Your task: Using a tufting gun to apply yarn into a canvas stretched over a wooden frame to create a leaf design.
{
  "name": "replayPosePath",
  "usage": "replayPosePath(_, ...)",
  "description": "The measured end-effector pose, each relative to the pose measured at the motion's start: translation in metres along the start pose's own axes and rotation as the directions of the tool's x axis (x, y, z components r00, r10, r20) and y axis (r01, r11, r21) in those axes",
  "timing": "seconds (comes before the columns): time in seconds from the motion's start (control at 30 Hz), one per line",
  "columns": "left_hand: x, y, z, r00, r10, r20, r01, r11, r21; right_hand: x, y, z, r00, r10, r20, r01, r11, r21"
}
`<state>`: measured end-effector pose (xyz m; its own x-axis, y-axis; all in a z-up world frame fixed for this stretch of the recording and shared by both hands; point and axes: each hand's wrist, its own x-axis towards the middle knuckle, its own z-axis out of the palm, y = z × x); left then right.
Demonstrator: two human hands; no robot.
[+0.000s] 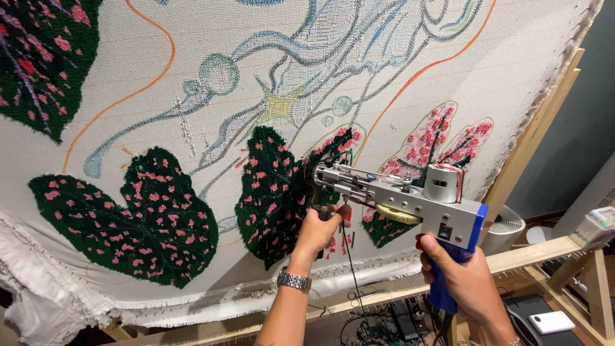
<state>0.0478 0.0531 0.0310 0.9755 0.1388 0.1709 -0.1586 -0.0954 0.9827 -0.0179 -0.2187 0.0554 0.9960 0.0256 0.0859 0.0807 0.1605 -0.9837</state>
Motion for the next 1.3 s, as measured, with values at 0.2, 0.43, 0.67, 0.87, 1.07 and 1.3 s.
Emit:
replayPosePath(0.2, 0.008, 0.02, -0.015, 0.991, -0.132, -0.003, 0.131, 0.974, 0.187, -0.009, 0.013, 0.022, 0.997, -0.07, 0.013, 0.07, 0.997, -0.026)
replayPosePath(0.43, 0.027, 0.005, -0.044, 0.989, -0.148, 0.012, 0.142, 0.97, 0.195, -0.018, -0.023, 0.049, 0.723, -0.614, 0.315, 0.677, 0.72, -0.153)
replayPosePath(0.67, 0.019, -0.001, -0.033, 0.999, -0.021, 0.029, 0.018, 0.996, 0.087, 0.012, 0.027, 0.015, 0.983, -0.069, 0.168, 0.126, 0.926, -0.356)
replayPosePath(0.87, 0.023, -0.015, -0.025, 0.999, -0.038, -0.011, 0.038, 0.999, 0.012, 0.012, 0.027, 0.014, 0.985, 0.044, 0.165, -0.061, 0.993, 0.098)
replayPosePath(1.07, 0.038, -0.035, -0.028, 1.0, 0.009, -0.006, -0.009, 0.998, -0.056, 0.01, 0.029, 0.018, 0.988, 0.026, 0.15, -0.036, 0.997, 0.065)
replayPosePath(1.3, 0.038, -0.019, -0.023, 0.999, 0.043, -0.004, -0.043, 0.998, -0.048, 0.02, 0.029, 0.012, 0.984, 0.035, 0.172, -0.058, 0.99, 0.129)
